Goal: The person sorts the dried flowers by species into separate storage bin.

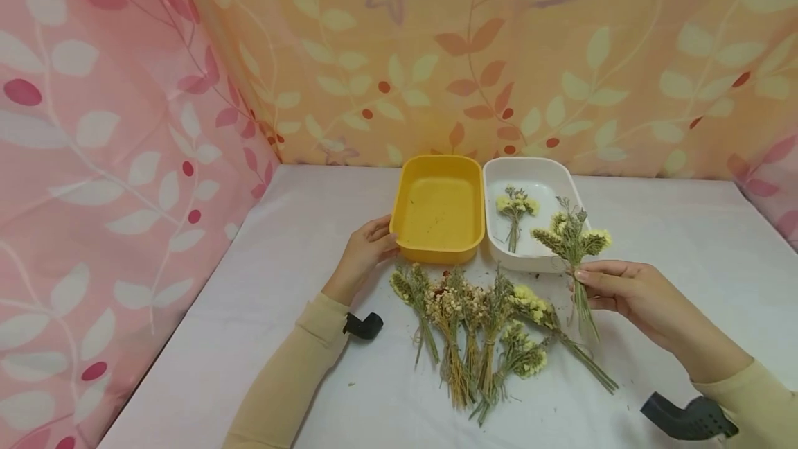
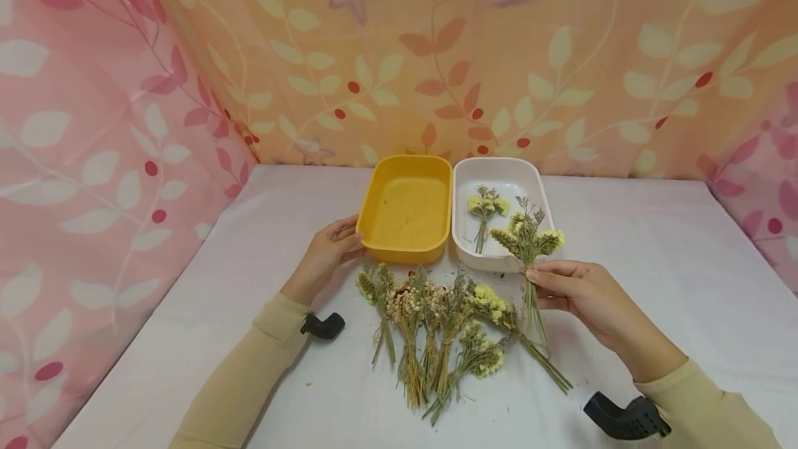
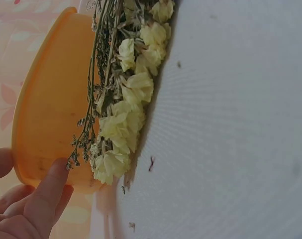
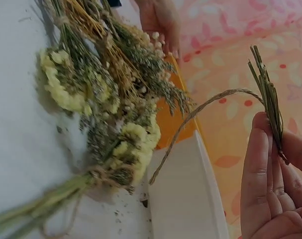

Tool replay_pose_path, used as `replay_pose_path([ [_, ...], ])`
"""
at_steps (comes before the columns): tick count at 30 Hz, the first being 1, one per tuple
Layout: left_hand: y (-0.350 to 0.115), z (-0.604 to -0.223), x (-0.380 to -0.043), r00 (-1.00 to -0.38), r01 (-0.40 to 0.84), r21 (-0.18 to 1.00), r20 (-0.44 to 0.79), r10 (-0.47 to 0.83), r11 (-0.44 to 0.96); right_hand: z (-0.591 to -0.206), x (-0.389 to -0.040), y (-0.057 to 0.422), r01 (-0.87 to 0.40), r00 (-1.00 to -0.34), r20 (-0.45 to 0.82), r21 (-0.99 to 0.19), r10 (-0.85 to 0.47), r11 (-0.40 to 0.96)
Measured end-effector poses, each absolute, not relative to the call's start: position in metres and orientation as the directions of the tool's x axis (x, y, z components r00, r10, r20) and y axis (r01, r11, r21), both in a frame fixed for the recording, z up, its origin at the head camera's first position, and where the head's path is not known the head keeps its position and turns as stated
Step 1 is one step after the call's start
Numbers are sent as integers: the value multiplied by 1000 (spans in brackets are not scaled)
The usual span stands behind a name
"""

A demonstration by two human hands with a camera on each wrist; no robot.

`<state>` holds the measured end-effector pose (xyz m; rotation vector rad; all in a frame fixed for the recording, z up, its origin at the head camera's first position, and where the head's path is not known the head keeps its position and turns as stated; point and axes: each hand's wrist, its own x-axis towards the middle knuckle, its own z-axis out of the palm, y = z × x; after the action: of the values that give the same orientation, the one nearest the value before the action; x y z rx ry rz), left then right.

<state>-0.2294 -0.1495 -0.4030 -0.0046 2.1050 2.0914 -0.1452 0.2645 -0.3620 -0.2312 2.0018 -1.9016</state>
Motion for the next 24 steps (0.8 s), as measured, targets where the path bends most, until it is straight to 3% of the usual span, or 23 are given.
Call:
replay_pose_path([
  [8, -150, -403, -229, -987, -123, 992, -123, 105, 11, -345, -169, 259, 98, -932, -154, -979, -328, 180],
  [24, -149, -404, -230, -986, -134, 991, -135, 100, 24, -331, -207, 255, 126, -932, -136, -991, -337, 49],
])
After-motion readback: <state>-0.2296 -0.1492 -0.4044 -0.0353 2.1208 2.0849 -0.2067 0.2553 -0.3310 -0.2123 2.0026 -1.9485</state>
